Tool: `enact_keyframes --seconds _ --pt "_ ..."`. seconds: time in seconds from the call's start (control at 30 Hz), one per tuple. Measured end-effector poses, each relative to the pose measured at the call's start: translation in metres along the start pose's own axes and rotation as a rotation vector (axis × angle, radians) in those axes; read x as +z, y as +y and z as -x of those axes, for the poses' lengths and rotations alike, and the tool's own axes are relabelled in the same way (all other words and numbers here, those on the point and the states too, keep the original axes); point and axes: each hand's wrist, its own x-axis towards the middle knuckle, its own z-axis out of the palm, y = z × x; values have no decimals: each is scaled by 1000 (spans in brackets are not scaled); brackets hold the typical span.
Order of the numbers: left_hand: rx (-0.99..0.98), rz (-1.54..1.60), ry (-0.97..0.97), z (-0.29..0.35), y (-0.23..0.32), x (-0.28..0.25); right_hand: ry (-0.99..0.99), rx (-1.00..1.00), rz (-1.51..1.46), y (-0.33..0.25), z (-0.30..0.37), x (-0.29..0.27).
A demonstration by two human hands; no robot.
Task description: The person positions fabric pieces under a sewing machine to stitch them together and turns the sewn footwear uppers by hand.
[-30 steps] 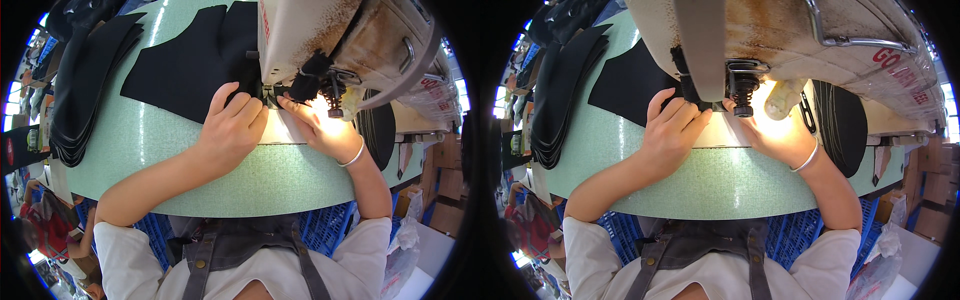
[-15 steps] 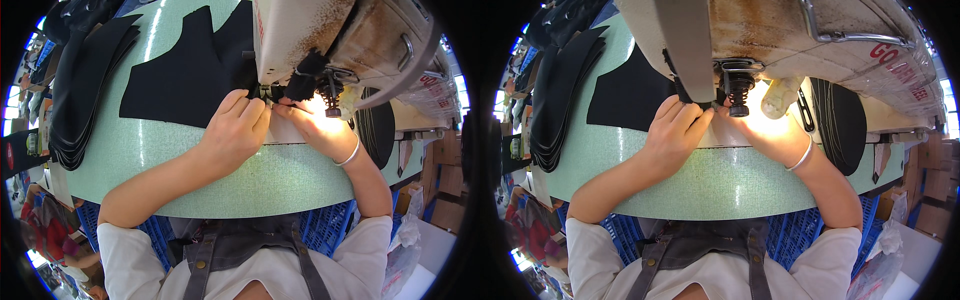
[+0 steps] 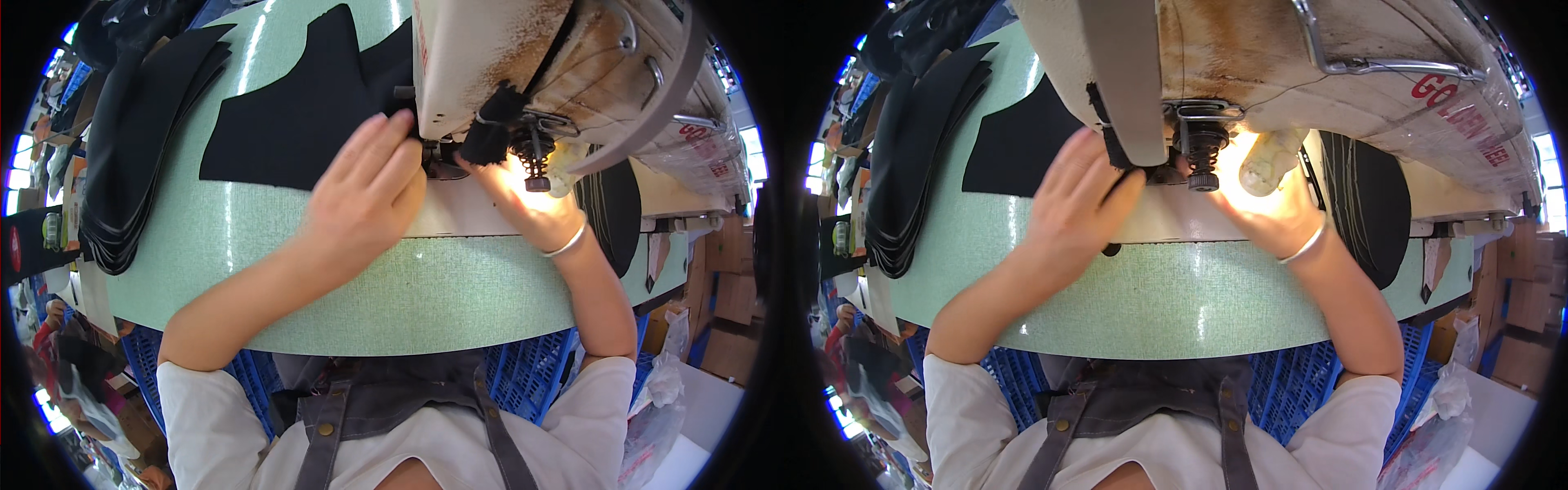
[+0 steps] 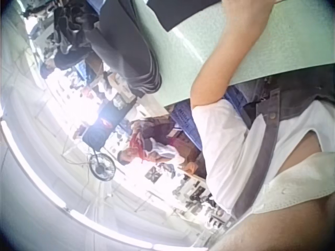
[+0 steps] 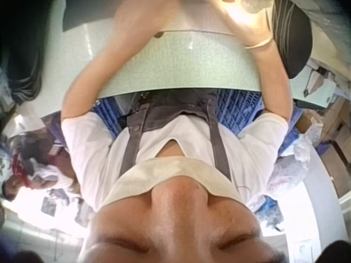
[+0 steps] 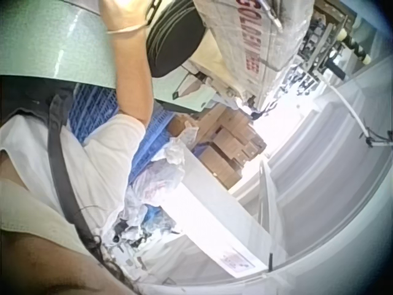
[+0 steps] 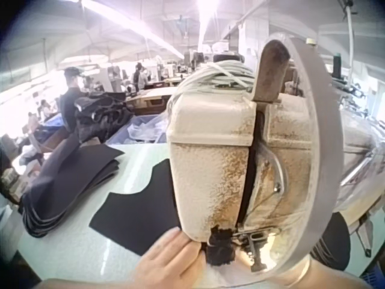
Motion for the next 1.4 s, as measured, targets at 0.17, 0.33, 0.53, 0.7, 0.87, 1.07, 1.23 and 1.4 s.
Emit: enact_keyframes --seconds 0.17,0.33,0.53,0.7,0.87,1.07,1.23,1.4 --pt "159 99 -327 -4 -27 -29 -47 252 -401 11 -2 -9" --pt "92 211 -327 2 -10 -19 -199 9 -47 -8 -11 -15" --pt "35 165 -255 8 1 -9 -180 -95 159 -30 -11 -9" --pt "-82 148 -219 9 14 -4 -98 0 179 -49 -13 -7" --pt "62 -24 -76 10 20 -6 -109 27 160 -48 -11 -9" --pt "36 52 -231 11 23 -6 -28 -8 156 -52 -15 -3" --pt "-24 153 -302 11 22 -4 -48 29 151 -54 -11 6" --pt "-22 154 -206 11 25 -8 -94 49 116 -58 -16 -1"
